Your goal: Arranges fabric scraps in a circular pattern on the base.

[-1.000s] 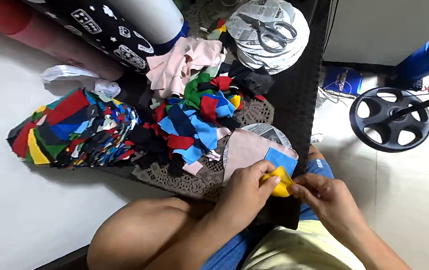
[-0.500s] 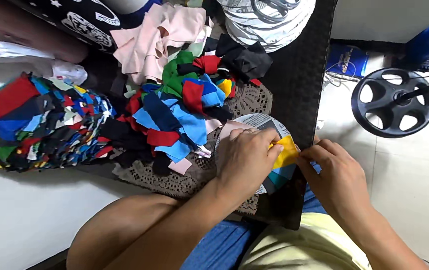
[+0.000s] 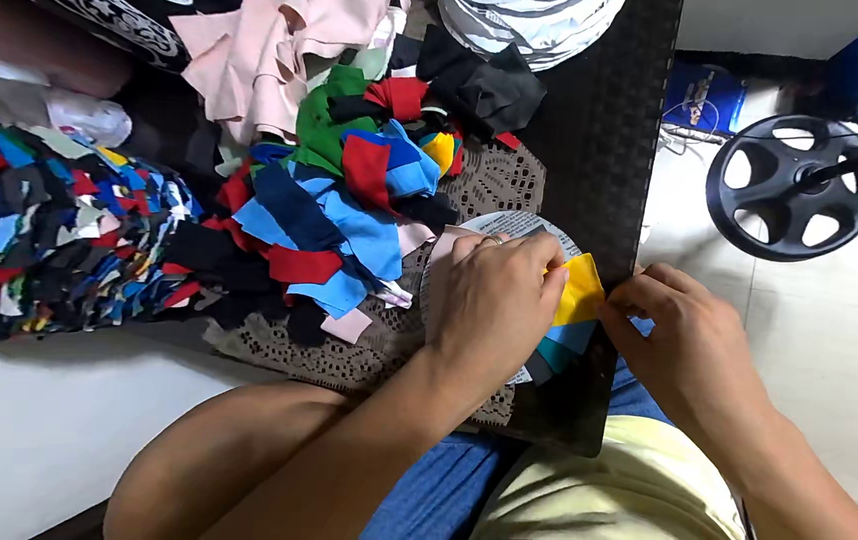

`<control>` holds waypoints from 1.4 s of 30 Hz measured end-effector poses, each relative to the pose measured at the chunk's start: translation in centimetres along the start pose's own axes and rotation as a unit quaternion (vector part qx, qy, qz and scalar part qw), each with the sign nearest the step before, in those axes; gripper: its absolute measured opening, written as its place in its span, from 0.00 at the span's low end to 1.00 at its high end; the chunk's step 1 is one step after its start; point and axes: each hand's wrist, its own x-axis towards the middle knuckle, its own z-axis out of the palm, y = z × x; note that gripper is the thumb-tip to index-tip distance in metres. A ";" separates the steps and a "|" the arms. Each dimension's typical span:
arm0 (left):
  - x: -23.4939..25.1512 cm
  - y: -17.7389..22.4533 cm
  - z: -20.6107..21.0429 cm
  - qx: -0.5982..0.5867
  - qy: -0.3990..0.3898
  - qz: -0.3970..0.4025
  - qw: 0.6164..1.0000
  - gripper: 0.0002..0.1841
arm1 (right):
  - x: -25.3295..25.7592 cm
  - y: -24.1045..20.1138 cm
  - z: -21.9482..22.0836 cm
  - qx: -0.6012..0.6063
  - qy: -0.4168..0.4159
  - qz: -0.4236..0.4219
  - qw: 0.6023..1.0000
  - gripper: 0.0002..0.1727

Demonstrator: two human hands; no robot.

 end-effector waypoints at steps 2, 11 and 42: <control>0.0 0.0 0.0 0.002 -0.003 -0.005 1.000 0.05 | 0.2 0.0 -0.1 -0.003 -0.007 0.001 1.000 0.09; 0.2 0.1 -0.3 -0.003 -0.021 -0.017 1.000 0.05 | 0.6 0.2 -0.8 -0.004 -0.035 -0.011 0.999 0.10; 0.0 -0.4 -0.1 -0.004 0.006 0.079 0.997 0.06 | -1.8 0.7 1.4 -0.041 0.104 -0.041 0.993 0.07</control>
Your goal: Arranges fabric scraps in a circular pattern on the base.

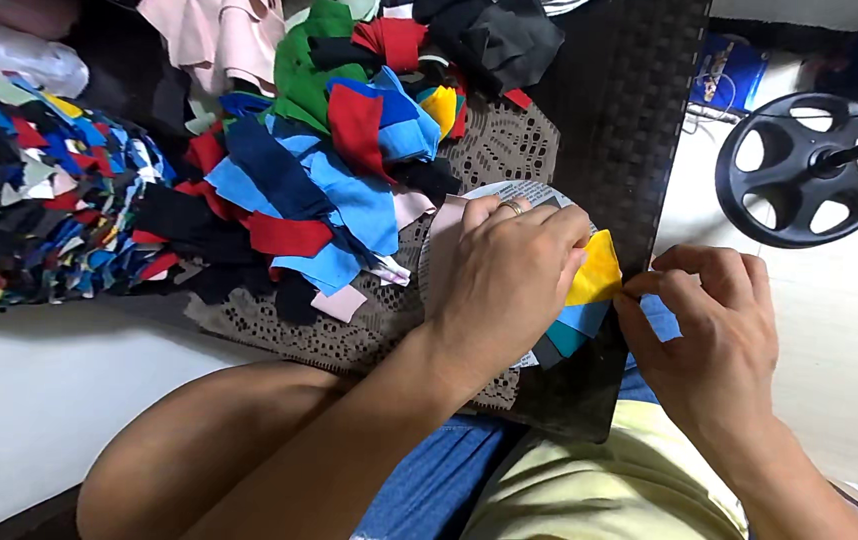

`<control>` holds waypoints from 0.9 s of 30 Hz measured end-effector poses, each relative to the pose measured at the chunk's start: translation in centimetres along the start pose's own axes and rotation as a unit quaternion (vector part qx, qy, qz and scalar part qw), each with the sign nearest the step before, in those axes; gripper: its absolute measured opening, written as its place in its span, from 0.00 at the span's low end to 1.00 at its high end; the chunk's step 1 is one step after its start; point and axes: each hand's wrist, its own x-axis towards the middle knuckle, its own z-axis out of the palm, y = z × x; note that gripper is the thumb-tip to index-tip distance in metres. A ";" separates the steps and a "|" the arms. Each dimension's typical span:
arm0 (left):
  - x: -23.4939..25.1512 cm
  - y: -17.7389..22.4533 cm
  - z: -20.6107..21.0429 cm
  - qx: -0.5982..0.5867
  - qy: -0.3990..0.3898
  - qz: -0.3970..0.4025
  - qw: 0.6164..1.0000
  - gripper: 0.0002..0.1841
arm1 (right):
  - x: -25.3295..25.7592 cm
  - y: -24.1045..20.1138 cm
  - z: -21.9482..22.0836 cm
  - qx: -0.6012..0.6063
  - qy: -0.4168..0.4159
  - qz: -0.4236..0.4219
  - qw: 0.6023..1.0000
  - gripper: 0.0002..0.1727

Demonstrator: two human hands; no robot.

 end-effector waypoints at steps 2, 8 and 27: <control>-0.1 0.0 0.1 -0.001 0.005 -0.002 1.000 0.06 | 0.1 0.0 0.1 0.002 0.002 -0.006 1.000 0.07; -0.2 0.0 -0.3 -0.010 0.006 -0.010 1.000 0.06 | 0.6 0.3 -0.2 0.090 -0.033 0.024 0.995 0.08; -1.1 0.0 -2.5 -0.027 -0.091 -0.032 0.995 0.06 | -0.8 -0.1 -0.7 0.148 -0.044 0.029 0.988 0.08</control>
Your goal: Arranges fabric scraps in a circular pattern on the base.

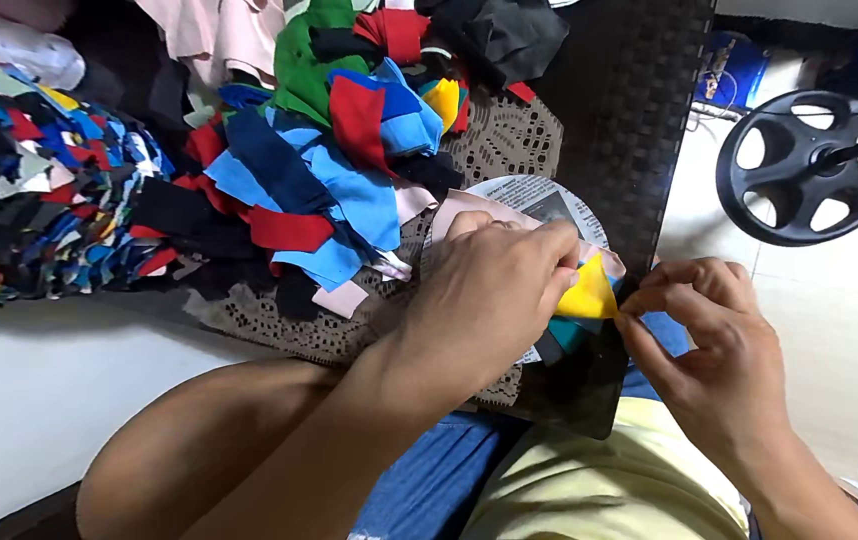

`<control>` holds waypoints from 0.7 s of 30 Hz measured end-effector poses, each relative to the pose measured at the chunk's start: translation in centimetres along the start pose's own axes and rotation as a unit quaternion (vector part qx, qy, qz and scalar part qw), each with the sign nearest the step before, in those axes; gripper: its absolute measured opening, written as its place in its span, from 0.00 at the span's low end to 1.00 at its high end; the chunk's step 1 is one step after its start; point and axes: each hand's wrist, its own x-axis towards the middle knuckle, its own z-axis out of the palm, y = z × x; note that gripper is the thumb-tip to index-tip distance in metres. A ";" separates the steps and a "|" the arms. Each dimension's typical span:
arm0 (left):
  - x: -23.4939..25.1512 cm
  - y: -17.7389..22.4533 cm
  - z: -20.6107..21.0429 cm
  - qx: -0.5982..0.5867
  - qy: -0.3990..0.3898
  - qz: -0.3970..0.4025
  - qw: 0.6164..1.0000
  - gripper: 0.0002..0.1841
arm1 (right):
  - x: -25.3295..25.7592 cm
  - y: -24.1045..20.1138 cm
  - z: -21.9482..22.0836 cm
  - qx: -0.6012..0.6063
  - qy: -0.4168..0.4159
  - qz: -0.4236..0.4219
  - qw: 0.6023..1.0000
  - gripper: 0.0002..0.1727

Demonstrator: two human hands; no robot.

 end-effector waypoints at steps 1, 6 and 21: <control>0.2 -0.1 0.3 0.011 0.015 0.011 1.000 0.07 | 0.2 0.0 0.1 -0.011 0.008 -0.008 1.000 0.08; 0.8 -0.1 1.3 0.033 0.082 0.042 0.995 0.08 | 0.5 0.3 0.3 -0.041 0.028 -0.016 0.999 0.07; 1.6 0.1 2.2 0.046 0.079 0.026 0.995 0.07 | 0.7 0.2 0.1 -0.068 0.009 0.010 0.998 0.09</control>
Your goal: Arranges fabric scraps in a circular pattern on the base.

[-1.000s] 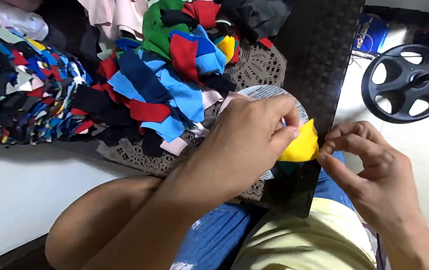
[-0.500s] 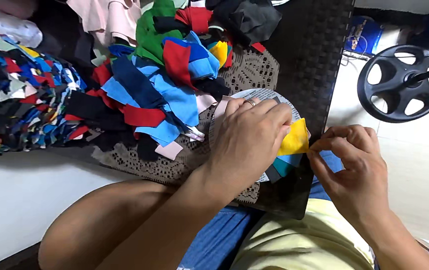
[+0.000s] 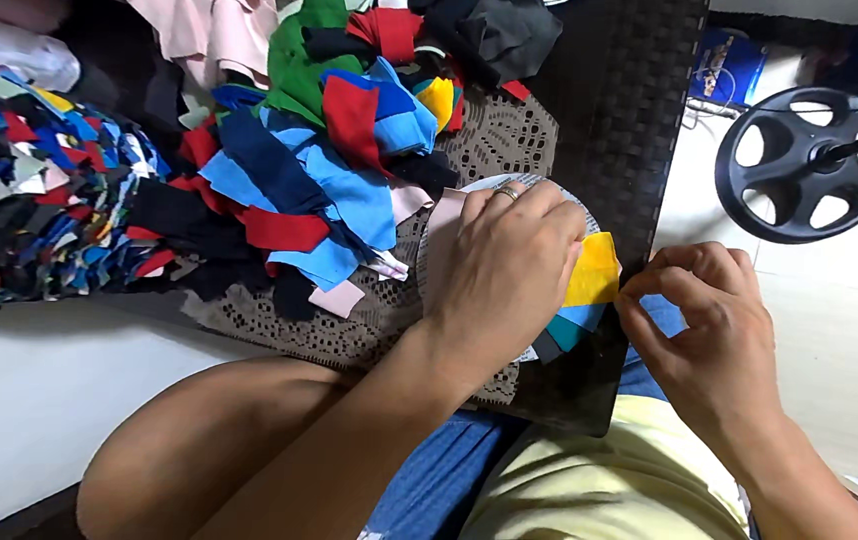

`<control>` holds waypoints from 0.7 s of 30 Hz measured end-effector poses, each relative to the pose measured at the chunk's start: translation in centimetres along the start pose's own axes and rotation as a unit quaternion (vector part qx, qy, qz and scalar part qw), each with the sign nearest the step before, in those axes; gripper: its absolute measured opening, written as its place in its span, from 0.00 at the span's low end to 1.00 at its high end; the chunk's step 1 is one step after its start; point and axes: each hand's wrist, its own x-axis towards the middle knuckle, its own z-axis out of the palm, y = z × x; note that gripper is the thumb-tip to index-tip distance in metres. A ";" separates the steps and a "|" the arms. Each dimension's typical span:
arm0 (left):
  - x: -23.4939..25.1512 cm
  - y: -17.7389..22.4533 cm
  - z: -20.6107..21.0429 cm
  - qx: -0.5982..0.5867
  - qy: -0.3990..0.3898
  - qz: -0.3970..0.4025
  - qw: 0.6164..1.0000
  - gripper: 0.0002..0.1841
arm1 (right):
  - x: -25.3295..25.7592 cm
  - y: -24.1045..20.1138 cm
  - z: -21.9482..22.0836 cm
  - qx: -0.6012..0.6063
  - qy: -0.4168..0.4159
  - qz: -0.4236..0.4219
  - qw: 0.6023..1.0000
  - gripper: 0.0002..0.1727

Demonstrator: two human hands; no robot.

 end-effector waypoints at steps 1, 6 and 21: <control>0.0 0.0 0.0 0.000 0.001 0.001 1.000 0.08 | 0.0 0.0 0.0 -0.001 -0.001 -0.001 1.000 0.09; 0.1 -0.1 0.0 0.007 -0.001 0.001 1.000 0.07 | 0.0 0.0 0.0 0.000 -0.003 -0.001 1.000 0.09; 0.3 0.0 -0.2 0.002 -0.006 0.004 1.000 0.06 | 0.4 0.1 -0.3 -0.015 -0.012 -0.004 1.000 0.08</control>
